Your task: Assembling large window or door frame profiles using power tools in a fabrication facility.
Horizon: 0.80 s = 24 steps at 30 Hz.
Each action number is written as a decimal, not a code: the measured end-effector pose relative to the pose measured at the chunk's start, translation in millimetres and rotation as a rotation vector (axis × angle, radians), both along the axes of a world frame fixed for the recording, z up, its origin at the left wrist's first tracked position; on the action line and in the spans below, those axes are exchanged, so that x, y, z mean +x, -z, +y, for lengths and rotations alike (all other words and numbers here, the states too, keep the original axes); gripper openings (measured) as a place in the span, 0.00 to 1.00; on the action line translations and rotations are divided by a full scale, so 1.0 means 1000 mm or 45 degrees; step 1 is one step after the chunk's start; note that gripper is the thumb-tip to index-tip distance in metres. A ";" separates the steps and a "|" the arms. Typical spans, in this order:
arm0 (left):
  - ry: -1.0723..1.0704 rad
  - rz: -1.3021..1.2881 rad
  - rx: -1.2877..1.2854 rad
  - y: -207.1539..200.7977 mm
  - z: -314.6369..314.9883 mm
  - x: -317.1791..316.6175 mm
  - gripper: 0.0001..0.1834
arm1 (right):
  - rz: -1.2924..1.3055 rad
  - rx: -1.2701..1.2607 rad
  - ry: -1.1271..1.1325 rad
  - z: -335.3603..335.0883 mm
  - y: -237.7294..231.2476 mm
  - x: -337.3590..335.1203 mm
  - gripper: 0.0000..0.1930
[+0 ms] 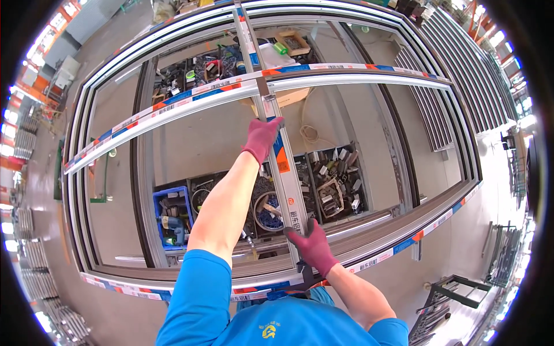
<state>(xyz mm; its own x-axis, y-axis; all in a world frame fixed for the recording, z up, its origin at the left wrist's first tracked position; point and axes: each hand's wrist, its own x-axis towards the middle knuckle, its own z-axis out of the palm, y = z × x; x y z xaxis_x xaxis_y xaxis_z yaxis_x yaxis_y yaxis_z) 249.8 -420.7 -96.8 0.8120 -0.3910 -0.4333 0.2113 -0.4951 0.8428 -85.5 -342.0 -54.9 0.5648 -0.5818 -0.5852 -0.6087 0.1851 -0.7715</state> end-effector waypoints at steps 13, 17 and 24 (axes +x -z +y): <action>-0.026 -0.054 0.054 -0.026 0.003 -0.013 0.34 | -0.088 0.052 -0.025 -0.005 0.005 -0.002 0.29; -0.089 -0.168 0.149 -0.020 0.000 -0.022 0.33 | -0.107 0.040 -0.011 -0.003 0.005 -0.008 0.30; 0.614 -1.119 -0.004 0.064 0.059 0.030 0.33 | -0.161 0.143 -0.133 0.004 -0.003 0.006 0.47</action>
<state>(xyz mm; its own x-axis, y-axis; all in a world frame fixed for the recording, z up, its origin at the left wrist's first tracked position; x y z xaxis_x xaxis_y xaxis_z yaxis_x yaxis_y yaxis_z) 279.6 -361.5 -160.4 0.5976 -0.7631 0.2462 -0.7101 -0.3610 0.6045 -79.7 -338.2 -51.7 0.6921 -0.4509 -0.5636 -0.5284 0.2153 -0.8212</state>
